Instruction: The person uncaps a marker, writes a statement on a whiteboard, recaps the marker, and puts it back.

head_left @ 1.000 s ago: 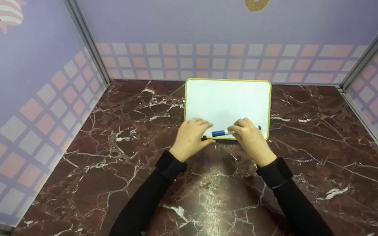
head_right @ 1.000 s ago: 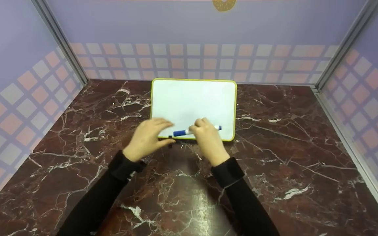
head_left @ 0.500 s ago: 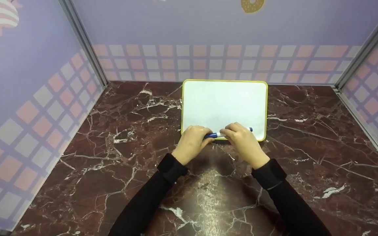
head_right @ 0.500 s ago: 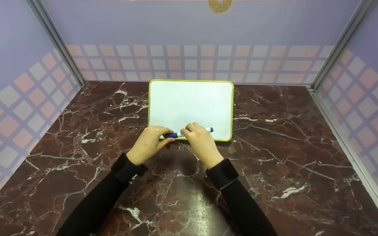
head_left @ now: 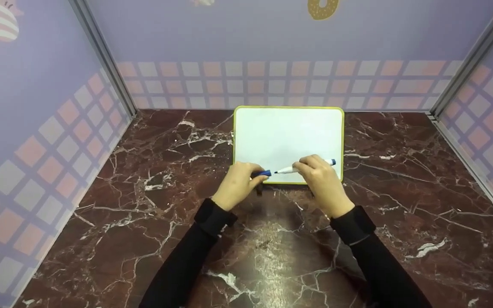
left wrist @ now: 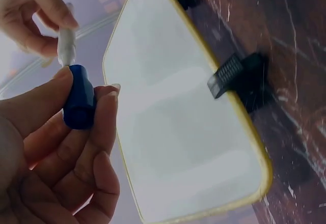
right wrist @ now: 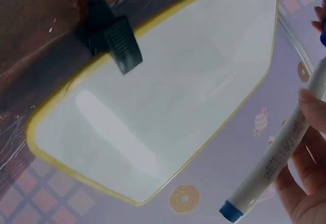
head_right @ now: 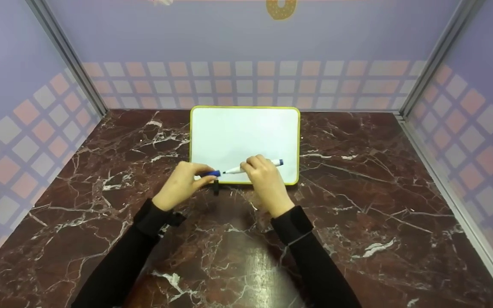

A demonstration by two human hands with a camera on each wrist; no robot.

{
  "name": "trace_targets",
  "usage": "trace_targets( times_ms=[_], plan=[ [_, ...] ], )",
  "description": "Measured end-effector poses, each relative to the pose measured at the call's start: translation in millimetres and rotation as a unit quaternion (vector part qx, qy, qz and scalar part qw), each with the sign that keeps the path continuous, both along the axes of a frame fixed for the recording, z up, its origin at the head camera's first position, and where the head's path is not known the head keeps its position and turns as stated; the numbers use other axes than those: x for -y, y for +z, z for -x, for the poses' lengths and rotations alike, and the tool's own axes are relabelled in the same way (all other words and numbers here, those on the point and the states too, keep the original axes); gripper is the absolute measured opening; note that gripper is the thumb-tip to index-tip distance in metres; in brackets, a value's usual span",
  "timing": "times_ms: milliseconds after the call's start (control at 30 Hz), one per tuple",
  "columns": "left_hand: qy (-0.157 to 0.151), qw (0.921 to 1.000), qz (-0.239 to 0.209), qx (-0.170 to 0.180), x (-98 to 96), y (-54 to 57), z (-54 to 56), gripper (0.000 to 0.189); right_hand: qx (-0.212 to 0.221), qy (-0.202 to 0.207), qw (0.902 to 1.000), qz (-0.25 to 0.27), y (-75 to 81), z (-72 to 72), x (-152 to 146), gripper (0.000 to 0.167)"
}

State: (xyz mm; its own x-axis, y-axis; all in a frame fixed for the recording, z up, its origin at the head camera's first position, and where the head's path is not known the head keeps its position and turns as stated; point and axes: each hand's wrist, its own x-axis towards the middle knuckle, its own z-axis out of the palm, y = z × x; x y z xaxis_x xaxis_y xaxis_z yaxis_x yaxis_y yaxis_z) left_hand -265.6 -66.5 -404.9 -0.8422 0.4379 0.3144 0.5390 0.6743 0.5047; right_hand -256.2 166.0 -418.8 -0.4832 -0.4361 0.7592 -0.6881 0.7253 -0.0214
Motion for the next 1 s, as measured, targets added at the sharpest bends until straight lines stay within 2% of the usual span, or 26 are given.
trace_targets(
  times_ms=[100,200,333,467,633,800,900,1000],
  plan=[
    [0.049,0.9986,-0.002,-0.02,9.8,3.2,3.7,0.025,0.002,-0.014,0.9997,0.018,3.0,1.0,-6,0.009],
    [0.123,0.9916,0.003,-0.042,22.6,6.6,9.1,0.026,0.004,-0.026,0.9992,0.03,4.4,2.3,-11,0.009],
    [0.228,0.9699,0.035,-0.077,45.6,8.0,19.4,0.024,0.01,-0.036,0.9987,0.036,5.0,2.9,-14,0.009],
    [0.295,0.9494,0.058,-0.089,69.2,4.8,29.3,0.022,0.018,-0.042,0.9984,0.033,6.1,1.9,-15,0.009],
    [0.339,0.9336,0.088,-0.074,89.0,-7.4,37.4,0.023,0.034,-0.051,0.9977,0.027,6.0,0.9,-15,0.009],
    [0.359,0.9241,0.119,-0.057,98.1,-24.1,46.3,0.02,0.05,-0.057,0.9969,0.02,4.4,1.0,-16,0.01],
    [0.369,0.9189,0.134,-0.037,99.7,-30.6,50.8,0.017,0.056,-0.06,0.9965,0.017,4.6,0.3,-16,0.01],
    [0.373,0.9169,0.142,-0.002,99.3,-33.6,53.7,0.016,0.064,-0.061,0.996,0.016,4.7,-0.5,-16,0.011]
  ],
)
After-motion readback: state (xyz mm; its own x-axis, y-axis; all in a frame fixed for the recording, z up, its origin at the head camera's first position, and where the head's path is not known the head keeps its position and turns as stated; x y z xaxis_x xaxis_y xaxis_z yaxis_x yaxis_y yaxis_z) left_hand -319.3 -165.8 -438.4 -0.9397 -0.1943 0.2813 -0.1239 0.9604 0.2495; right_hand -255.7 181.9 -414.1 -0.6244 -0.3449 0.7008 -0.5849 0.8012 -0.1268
